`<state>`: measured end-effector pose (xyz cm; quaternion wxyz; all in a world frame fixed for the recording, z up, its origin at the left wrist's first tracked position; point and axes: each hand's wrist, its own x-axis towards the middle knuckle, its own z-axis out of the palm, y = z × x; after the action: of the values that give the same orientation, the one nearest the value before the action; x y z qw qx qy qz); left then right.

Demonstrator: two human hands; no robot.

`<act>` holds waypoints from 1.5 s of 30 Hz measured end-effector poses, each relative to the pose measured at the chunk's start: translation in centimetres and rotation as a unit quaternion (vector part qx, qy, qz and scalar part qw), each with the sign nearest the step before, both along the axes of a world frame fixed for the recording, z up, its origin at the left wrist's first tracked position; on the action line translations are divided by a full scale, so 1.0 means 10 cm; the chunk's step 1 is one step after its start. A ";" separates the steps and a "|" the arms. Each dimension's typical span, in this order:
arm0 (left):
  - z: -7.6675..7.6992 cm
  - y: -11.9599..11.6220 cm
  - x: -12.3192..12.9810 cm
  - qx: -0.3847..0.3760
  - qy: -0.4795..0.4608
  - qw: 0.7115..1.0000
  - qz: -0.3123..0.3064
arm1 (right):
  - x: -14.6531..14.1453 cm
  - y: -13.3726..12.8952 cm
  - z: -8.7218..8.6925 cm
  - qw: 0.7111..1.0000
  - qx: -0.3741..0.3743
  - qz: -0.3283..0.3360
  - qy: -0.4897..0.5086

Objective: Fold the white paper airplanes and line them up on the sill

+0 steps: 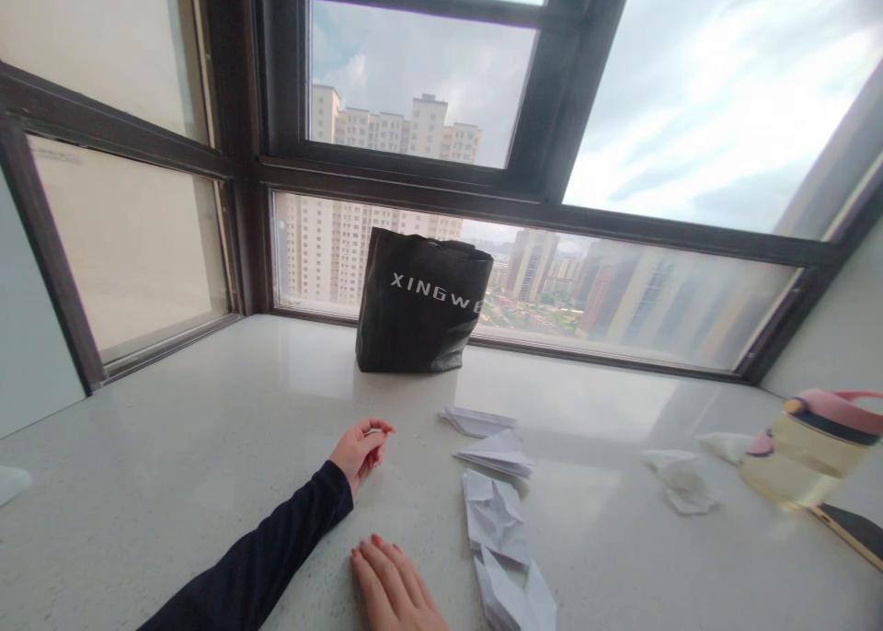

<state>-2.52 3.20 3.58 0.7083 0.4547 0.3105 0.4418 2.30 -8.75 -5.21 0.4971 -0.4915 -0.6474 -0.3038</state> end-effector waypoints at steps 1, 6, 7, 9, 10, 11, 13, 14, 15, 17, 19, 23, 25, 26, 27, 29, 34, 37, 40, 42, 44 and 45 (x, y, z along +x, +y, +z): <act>0.00 0.00 0.00 0.000 0.000 1.000 0.000 | 0.00 0.00 0.00 1.000 0.010 -0.003 0.009; 0.00 0.00 0.00 0.002 0.001 1.000 -0.002 | 0.03 -0.02 -0.01 1.000 -0.006 -0.004 0.003; 0.00 0.00 0.00 0.001 0.001 1.000 -0.002 | 0.06 -0.04 -0.01 0.999 -0.028 0.001 -0.020; 0.01 0.01 0.00 0.001 0.001 1.000 -0.001 | 0.09 -0.06 0.00 0.996 -0.063 0.011 -0.062; 0.01 0.01 0.00 0.001 0.001 1.000 -0.001 | 0.10 -0.06 0.01 0.995 -0.069 0.013 -0.069; 0.01 0.01 0.00 0.001 0.001 1.000 0.000 | 0.11 -0.06 0.01 0.996 -0.062 0.011 -0.062; 0.00 0.01 0.00 0.003 0.001 1.000 -0.001 | 0.09 -0.06 0.02 0.999 -0.026 0.007 -0.025; 0.00 0.02 0.00 0.004 0.002 1.000 -0.001 | 0.08 -0.06 0.02 1.000 -0.013 0.006 -0.011; 0.00 0.02 0.00 0.007 0.003 1.000 -0.001 | 0.08 -0.05 0.03 1.000 -0.010 0.006 -0.008; 0.00 0.02 0.00 0.010 0.003 1.000 0.000 | 0.08 -0.06 0.03 0.999 -0.037 0.009 -0.031; 0.00 0.01 0.00 0.008 0.002 1.000 0.001 | 0.08 -0.07 0.04 0.997 -0.062 0.009 -0.052; 0.01 0.00 0.00 0.006 0.001 1.000 0.001 | 0.08 -0.07 0.04 0.999 -0.036 0.003 -0.017; 0.01 0.00 0.00 0.006 0.001 1.000 0.002 | 0.06 -0.05 0.04 0.999 -0.032 0.013 -0.014; 0.01 0.00 0.00 0.006 0.001 1.000 0.003 | 0.04 -0.04 0.04 1.000 -0.023 0.018 -0.005; 0.02 0.00 0.00 0.005 0.001 1.000 0.004 | 0.02 -0.03 0.04 1.000 -0.005 0.020 0.013; 0.02 0.00 0.00 0.003 0.001 1.000 0.004 | -0.03 0.00 0.04 0.997 0.037 0.019 0.060; 0.01 0.01 0.01 0.005 0.001 1.000 0.002 | -0.07 0.03 0.05 0.997 0.041 0.006 0.062; 0.00 0.01 0.01 0.008 0.003 1.000 0.003 | -0.02 -0.01 0.05 0.999 0.028 0.001 0.041; -0.01 0.01 0.00 0.010 0.007 1.000 0.004 | 0.06 -0.05 0.06 1.000 -0.019 0.010 -0.010; -0.01 0.01 0.00 0.012 0.008 1.000 0.004 | 0.08 -0.07 0.06 0.999 -0.040 0.012 -0.031; -0.02 0.01 0.00 0.013 0.009 1.000 0.002 | 0.05 -0.06 0.07 1.000 -0.026 0.007 -0.015; -0.01 0.01 0.00 0.012 0.008 1.000 0.001 | 0.03 -0.05 0.07 1.000 -0.011 0.006 0.003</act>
<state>-2.54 3.29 3.43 0.6995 0.4665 0.3114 0.4428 2.60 -9.21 -4.51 0.4952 -0.4937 -0.6524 -0.2921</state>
